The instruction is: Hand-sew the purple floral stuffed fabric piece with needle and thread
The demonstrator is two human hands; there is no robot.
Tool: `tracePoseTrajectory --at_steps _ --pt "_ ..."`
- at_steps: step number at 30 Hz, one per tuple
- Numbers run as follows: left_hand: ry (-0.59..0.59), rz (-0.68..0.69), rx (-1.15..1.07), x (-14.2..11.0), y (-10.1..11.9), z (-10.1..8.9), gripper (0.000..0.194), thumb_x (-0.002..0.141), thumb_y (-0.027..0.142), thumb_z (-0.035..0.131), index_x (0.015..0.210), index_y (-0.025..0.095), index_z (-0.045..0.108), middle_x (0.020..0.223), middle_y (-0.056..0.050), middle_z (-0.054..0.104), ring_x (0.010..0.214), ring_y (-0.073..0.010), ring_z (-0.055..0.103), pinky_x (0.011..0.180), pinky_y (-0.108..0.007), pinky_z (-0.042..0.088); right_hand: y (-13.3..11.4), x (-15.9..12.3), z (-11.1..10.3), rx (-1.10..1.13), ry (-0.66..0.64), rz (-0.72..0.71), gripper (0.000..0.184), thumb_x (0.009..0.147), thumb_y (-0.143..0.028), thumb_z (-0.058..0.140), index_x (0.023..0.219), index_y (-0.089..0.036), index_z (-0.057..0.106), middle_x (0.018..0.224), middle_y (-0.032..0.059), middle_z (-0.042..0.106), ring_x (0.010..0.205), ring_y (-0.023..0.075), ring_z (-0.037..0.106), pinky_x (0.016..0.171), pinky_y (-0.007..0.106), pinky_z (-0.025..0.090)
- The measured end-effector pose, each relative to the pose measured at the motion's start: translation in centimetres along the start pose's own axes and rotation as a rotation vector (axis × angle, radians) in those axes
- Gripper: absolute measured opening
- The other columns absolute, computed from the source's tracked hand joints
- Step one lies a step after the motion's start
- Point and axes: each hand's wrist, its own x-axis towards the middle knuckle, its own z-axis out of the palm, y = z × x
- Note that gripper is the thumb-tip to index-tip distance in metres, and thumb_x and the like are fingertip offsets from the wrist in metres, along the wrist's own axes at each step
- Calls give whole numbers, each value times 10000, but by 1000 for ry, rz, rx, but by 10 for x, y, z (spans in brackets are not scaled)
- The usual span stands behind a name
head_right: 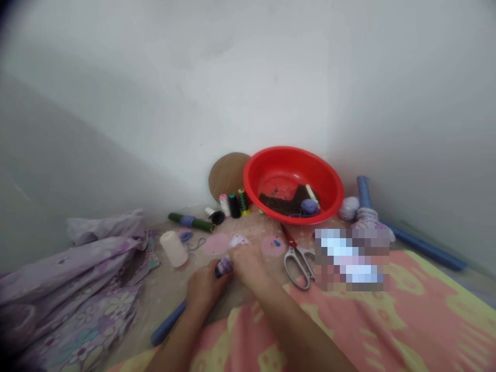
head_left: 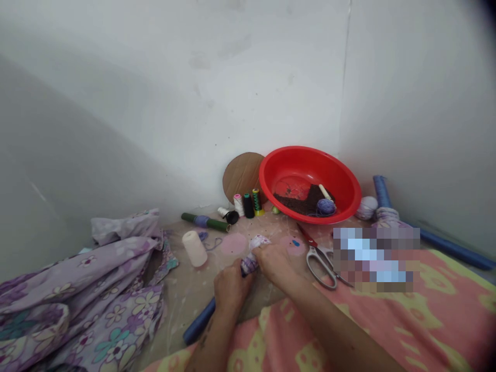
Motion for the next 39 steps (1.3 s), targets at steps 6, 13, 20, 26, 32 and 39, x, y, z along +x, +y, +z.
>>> tracePoseTrajectory --at_steps 6,13,20,26,32,39 --pt "31 8 8 1 -3 6 439 725 543 349 994 250 533 808 -66 624 743 -202 567 603 -258 352 10 1 -3 516 103 39 213 733 -277 440 658 -169 608 641 10 602 606 114 520 543 202 363" --pt "16 7 14 1 -3 5 450 715 543 369 1027 254 518 830 -56 615 749 -194 556 608 -251 348 56 1 -12 936 657 522 290 658 -389 484 728 -141 619 592 8 570 521 119 476 469 217 343" --pt "-30 -10 -4 0 -2 1 450 715 531 380 1038 245 508 865 -59 608 791 -187 546 633 -245 341 60 1 -14 603 385 419 286 658 -283 444 844 -207 648 768 23 648 680 165 559 576 243 397" --pt "-3 10 8 1 -2 3 453 722 550 344 1020 256 518 843 -61 615 770 -195 558 621 -260 355 16 -6 -10 421 162 108 253 683 -251 454 851 -250 643 821 -6 656 733 146 572 630 226 390" --pt "7 0 22 1 -1 2 439 722 529 365 1024 252 523 824 -70 621 760 -206 566 620 -268 365 -3 -4 -2 124 26 22 251 705 -180 421 829 -208 637 810 61 647 737 187 569 607 262 368" --pt "20 22 23 2 -4 6 467 721 568 326 1007 258 525 812 -65 620 736 -208 566 597 -265 364 10 -1 0 412 86 87 184 698 -258 466 646 -187 627 615 6 609 593 122 522 524 206 337"
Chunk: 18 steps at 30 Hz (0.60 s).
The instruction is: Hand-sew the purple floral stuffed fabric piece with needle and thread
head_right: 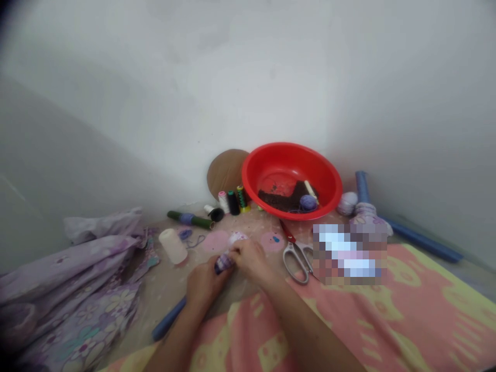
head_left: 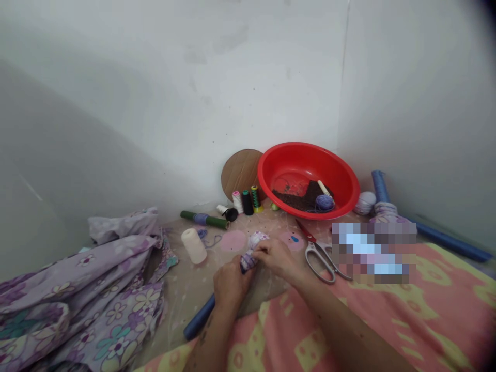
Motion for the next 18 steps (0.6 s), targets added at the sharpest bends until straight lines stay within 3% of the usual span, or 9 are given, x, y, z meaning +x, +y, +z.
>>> tracePoseTrajectory --at_steps 3,6,11,14,16,18 --pt "-12 -4 -5 0 0 0 468 719 558 340 1027 251 513 831 -62 616 755 -197 561 612 -257 359 7 2 -2 337 156 29 217 690 -287 462 561 -161 583 524 -20 539 535 102 474 493 191 328" --pt "-10 -6 -6 -1 1 -1 465 714 550 356 1037 251 505 830 -60 614 760 -194 559 618 -256 356 11 4 -7 515 354 65 234 674 -320 474 529 -152 550 497 -27 503 510 99 443 482 194 326" --pt "10 0 3 -1 2 -2 448 711 557 349 1014 271 514 803 -54 620 747 -213 564 593 -268 357 21 5 -14 497 635 195 217 653 -332 485 568 -153 573 522 -10 539 530 121 464 510 217 341" --pt "3 -12 1 -1 2 -3 463 714 559 343 1037 271 506 814 -58 620 749 -213 564 598 -268 358 29 5 -15 475 756 267 236 676 -341 466 695 -150 605 626 22 599 601 148 509 564 242 376" --pt "-7 -17 2 -1 2 -4 467 718 553 343 1051 266 500 831 -61 618 759 -209 561 607 -264 357 29 5 -14 482 794 260 275 696 -345 448 810 -152 608 723 42 626 663 160 535 609 257 396" --pt "-18 -16 0 -1 3 -5 471 723 549 343 1058 256 497 845 -63 615 775 -202 557 622 -259 357 26 4 -12 459 732 201 288 708 -338 436 862 -166 608 790 46 637 706 160 552 639 260 406"
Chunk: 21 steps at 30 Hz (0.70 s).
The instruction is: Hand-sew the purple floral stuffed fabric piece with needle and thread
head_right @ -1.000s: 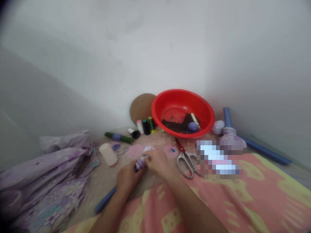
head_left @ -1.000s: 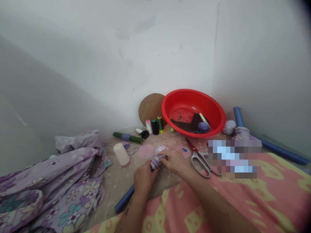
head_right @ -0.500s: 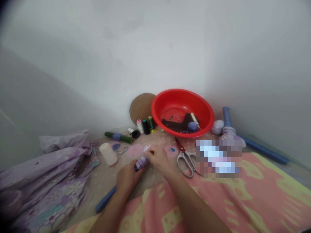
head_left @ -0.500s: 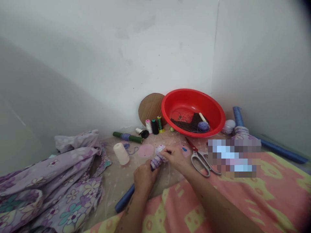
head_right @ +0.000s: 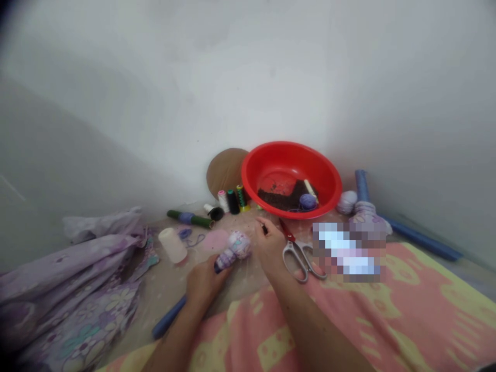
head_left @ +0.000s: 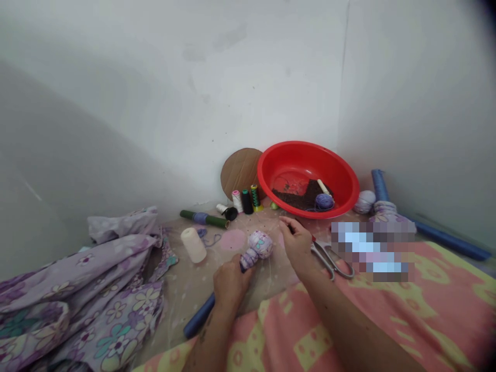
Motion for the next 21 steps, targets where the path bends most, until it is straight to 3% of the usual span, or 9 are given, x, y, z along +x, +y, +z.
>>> tracePoseTrajectory --at_steps 5,9,12,14,21 --pt "-15 -2 -13 -1 1 0 488 727 570 312 1030 245 512 833 -67 615 771 -192 561 625 -255 356 -12 -17 8 -238 -558 -189 223 699 -306 479 834 -230 639 824 14 655 751 152 573 663 243 398" --pt "2 1 -4 0 0 2 479 724 565 328 1031 245 510 822 -72 618 769 -198 566 627 -264 358 -18 -29 13 -521 -740 -313 200 694 -257 485 816 -244 643 809 22 656 740 158 569 627 239 369" --pt "13 12 -6 0 0 2 478 724 569 321 1028 253 510 819 -71 619 760 -205 567 619 -273 359 -19 -30 16 -567 -731 -273 171 694 -238 476 684 -220 646 711 23 650 663 141 554 568 223 341" --pt "10 7 -9 -1 0 1 496 721 582 308 1023 246 513 820 -73 618 759 -204 566 614 -271 356 -17 -28 16 -469 -658 -203 178 697 -258 470 643 -209 633 651 7 631 617 126 535 540 212 329" --pt "5 -3 -17 -2 1 -1 536 700 610 318 1049 245 498 836 -64 615 772 -201 556 613 -260 346 -14 -14 7 -43 -223 -45 228 694 -322 455 608 -162 593 556 -6 556 550 118 476 533 213 345"
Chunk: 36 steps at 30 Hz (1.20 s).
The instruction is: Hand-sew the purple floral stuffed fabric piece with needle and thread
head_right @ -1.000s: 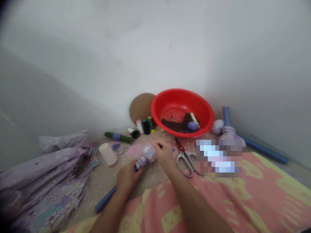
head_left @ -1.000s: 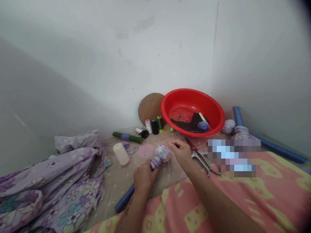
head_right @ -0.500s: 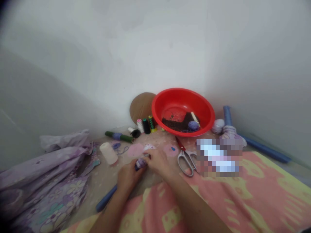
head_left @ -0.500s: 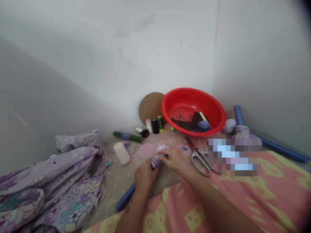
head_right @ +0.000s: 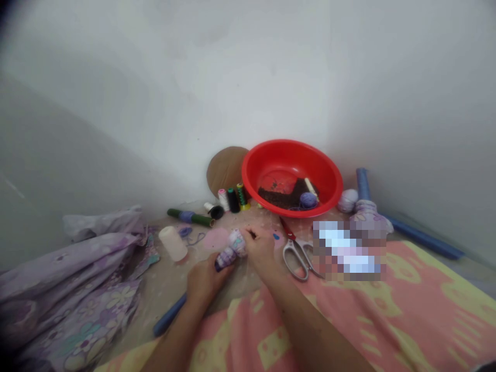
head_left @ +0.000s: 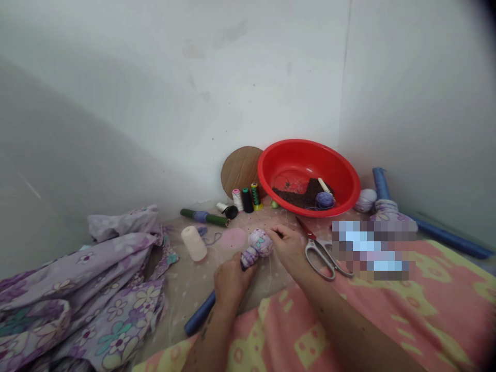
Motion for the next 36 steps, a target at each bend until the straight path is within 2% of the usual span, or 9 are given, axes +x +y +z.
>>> tracePoseTrajectory --at_steps 3,6,14,21,28,36 --pt "-16 0 2 0 -1 1 531 696 606 337 1052 246 496 842 -61 612 777 -195 551 617 -253 343 -2 3 -6 54 114 -15 219 690 -325 462 593 -158 565 552 -11 532 548 112 461 536 209 346" --pt "-18 1 8 1 -1 2 532 706 604 322 1057 243 495 845 -62 610 774 -192 550 619 -249 343 -4 3 -9 74 157 -26 227 703 -336 450 612 -157 556 561 -14 522 549 108 453 533 206 345" --pt "-4 -5 5 1 -2 3 493 714 581 339 1052 258 496 833 -57 616 779 -199 556 616 -255 346 -5 2 -11 25 205 -81 226 729 -340 437 654 -166 559 605 -1 536 581 118 465 583 225 360" --pt "-7 -6 6 0 -1 2 498 716 582 338 1062 257 487 846 -54 611 783 -196 552 628 -256 348 -9 1 -13 23 226 -90 222 726 -330 436 621 -166 542 569 -9 503 551 107 442 556 219 355" --pt "-6 -14 6 0 -1 1 461 706 567 373 1024 254 490 815 -48 612 761 -204 557 593 -259 341 -6 5 -15 91 248 7 198 693 -318 465 615 -154 546 546 -18 490 539 104 433 515 206 334" --pt "-33 -40 0 -2 1 -1 442 728 538 373 1026 224 466 856 -36 601 798 -183 548 626 -240 335 4 11 -16 183 305 127 236 665 -369 488 631 -143 549 539 -19 463 513 101 401 480 207 330"
